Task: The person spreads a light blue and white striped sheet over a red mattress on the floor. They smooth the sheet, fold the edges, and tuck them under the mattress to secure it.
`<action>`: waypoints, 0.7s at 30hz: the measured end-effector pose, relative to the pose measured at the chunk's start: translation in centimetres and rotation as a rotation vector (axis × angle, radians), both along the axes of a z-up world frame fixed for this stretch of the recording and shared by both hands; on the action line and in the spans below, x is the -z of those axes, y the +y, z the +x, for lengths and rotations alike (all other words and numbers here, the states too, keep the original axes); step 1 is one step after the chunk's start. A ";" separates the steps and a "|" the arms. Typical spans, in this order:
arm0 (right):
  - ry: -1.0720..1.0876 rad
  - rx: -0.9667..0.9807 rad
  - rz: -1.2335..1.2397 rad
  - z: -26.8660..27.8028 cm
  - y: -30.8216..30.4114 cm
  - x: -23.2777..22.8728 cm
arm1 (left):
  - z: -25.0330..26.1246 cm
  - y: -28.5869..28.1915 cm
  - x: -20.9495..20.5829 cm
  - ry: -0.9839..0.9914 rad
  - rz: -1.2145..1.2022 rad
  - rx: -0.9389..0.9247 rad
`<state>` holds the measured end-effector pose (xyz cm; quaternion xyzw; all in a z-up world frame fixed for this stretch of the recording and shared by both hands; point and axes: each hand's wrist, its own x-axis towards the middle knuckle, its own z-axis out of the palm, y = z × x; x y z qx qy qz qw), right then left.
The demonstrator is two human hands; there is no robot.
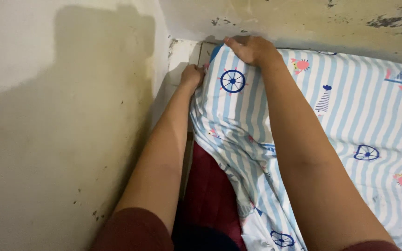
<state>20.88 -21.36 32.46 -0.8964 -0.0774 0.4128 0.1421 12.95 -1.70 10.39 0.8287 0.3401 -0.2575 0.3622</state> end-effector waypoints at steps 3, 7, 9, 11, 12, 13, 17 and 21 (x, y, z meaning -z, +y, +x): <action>-0.178 -0.009 0.192 -0.7 -1.1 2.8 | -0.3 -0.2 0.4 -0.050 0.026 0.042; -0.472 0.050 0.473 -3.0 -2.8 5.2 | -1.8 -0.2 -1.2 -0.065 0.036 0.086; -0.653 0.107 0.788 -3.7 -3.6 4.6 | -1.9 -0.9 -3.7 -0.017 0.012 0.116; -0.690 0.123 0.870 -4.1 -4.4 4.5 | -2.1 0.3 -0.5 -0.003 0.005 0.142; -0.694 0.119 0.953 -4.9 -4.7 4.6 | -3.4 0.9 1.3 0.032 -0.009 0.140; -0.696 0.118 0.953 -5.2 -5.1 3.9 | -3.7 1.0 2.7 0.029 -0.010 0.140; -0.601 0.232 0.996 -6.6 -5.7 2.6 | -6.1 2.1 5.8 0.043 -0.054 0.232; -0.480 0.408 1.046 -8.3 -6.9 3.0 | -11.2 0.2 -3.2 -0.089 -0.393 -0.061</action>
